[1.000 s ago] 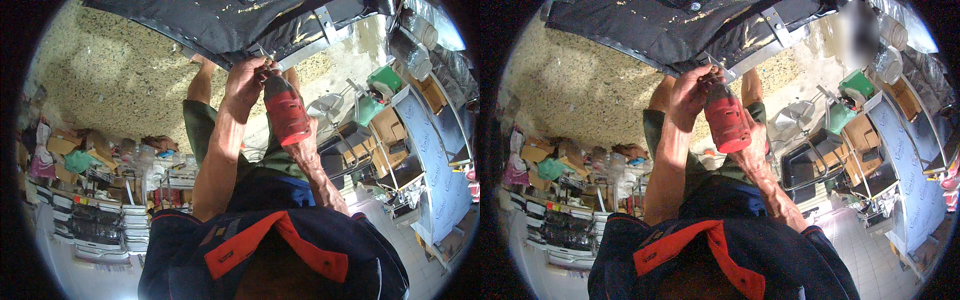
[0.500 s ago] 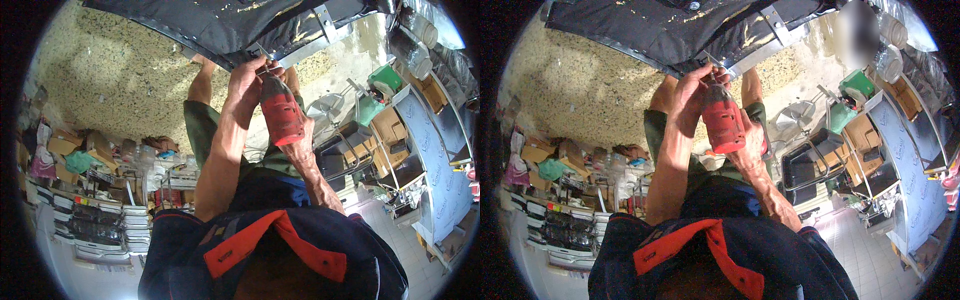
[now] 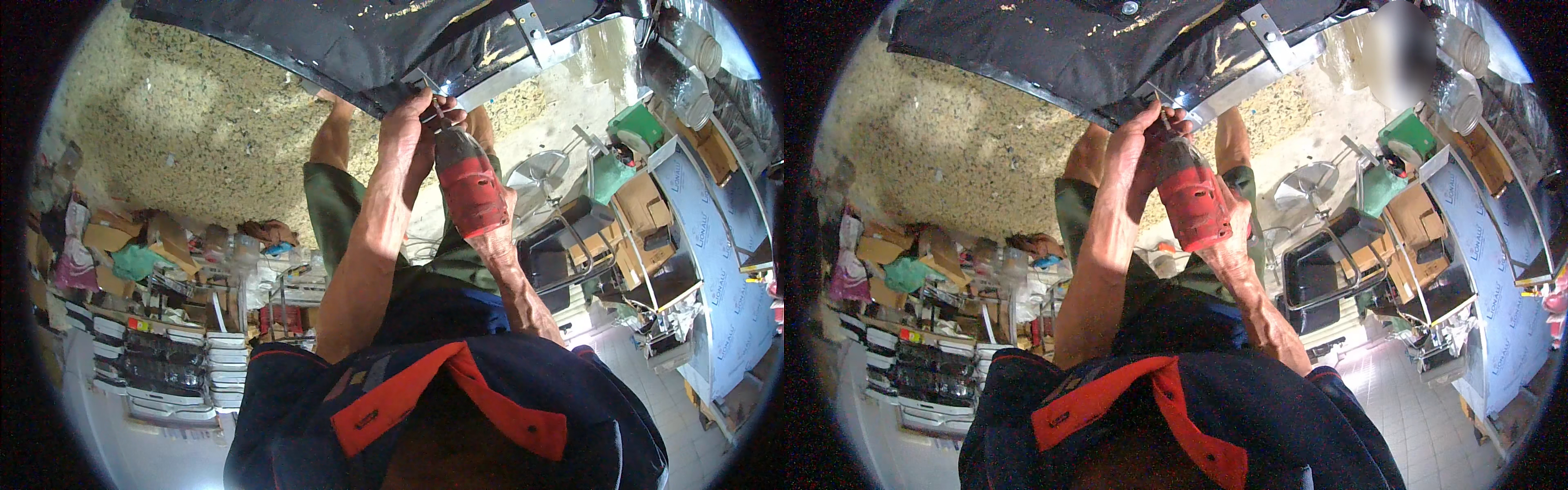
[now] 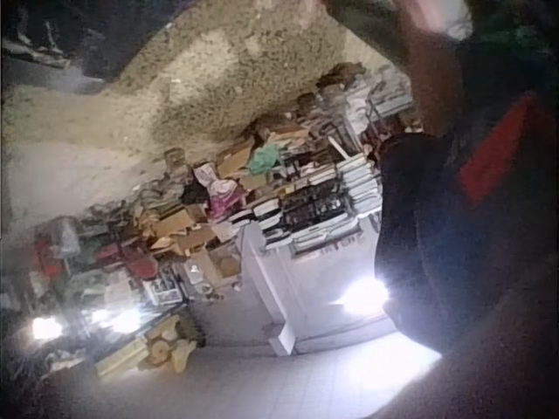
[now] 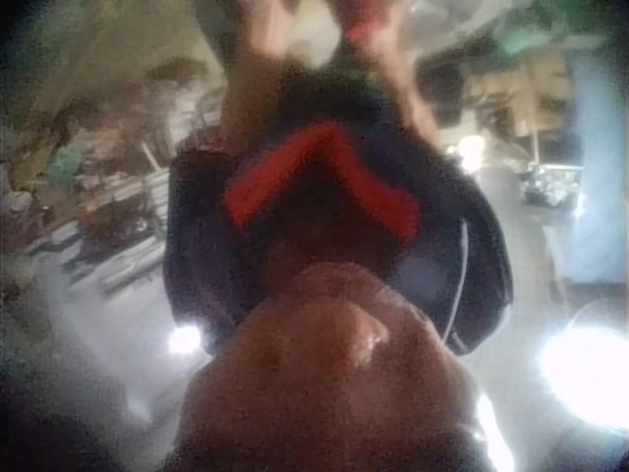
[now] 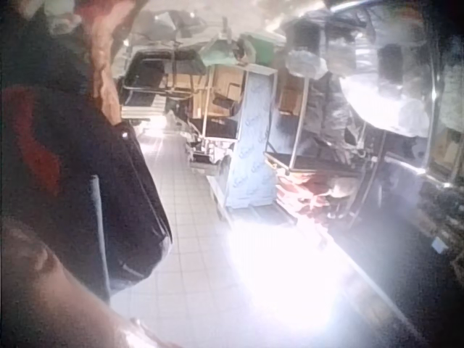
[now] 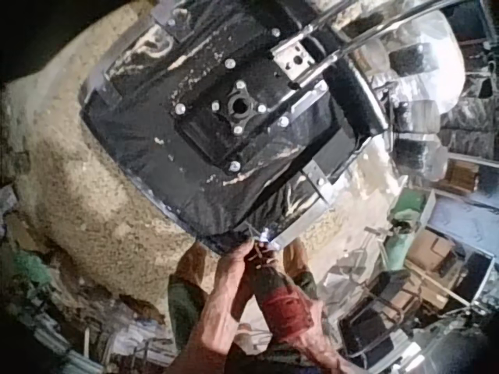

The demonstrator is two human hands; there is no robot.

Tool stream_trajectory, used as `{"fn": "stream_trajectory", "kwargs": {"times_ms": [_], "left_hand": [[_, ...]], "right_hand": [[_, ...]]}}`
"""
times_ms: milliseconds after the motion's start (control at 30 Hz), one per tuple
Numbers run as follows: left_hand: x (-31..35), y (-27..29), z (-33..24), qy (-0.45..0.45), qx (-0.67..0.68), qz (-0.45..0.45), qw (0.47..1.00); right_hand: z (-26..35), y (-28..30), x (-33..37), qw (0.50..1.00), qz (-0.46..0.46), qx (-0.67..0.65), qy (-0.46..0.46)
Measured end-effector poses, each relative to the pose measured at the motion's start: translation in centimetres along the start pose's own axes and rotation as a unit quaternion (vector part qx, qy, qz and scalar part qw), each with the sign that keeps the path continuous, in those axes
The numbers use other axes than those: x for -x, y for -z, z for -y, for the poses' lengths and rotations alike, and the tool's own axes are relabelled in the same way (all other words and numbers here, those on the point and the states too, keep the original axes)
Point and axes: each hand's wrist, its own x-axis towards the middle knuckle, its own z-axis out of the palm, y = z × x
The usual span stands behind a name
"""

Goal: The person uses a red cordless drill to fasten screws into a black object with metal brackets. They repeatedly pick up screws from a nearby surface and drive them into place, securing the brackets to the object.

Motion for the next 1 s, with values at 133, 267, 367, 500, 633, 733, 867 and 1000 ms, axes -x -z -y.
{"fn": "stream_trajectory", "kwargs": {"times_ms": [133, 267, 367, 500, 633, 733, 867, 1000], "left_hand": [[0.8, -0.7, 0.4, -0.017, -0.009, -0.044, 0.999], [4.0, -2.7, 1.6, -0.187, -0.210, -0.139, 0.949], [8.9, -4.3, 3.7, -0.312, -0.306, -0.169, 0.884], [11.8, -5.6, 6.1, -0.477, -0.558, -0.042, 0.678], [11.1, -5.6, 6.4, -0.489, -0.580, -0.047, 0.650], [10.9, -5.5, 6.3, -0.484, -0.574, -0.054, 0.658], [11.0, -5.4, 5.9, -0.513, -0.601, -0.052, 0.611], [11.0, -5.3, 5.4, -0.506, -0.589, -0.040, 0.629]], "right_hand": [[-0.5, -0.9, -0.3, 0.998, -0.025, -0.060, -0.021], [0.2, -0.9, 0.0, 0.998, -0.031, -0.037, 0.030], [1.1, -0.7, -0.3, 0.998, -0.029, -0.047, 0.016], [1.9, -0.3, -0.3, 0.998, -0.028, -0.049, 0.011], [2.1, -0.2, 0.2, 0.998, -0.035, -0.015, 0.043], [2.0, -0.2, 0.6, 0.998, -0.037, -0.007, 0.047], [1.8, -0.6, 0.4, 0.998, -0.033, -0.014, 0.049], [1.6, -1.2, 0.0, 0.999, -0.017, -0.019, 0.046]]}}
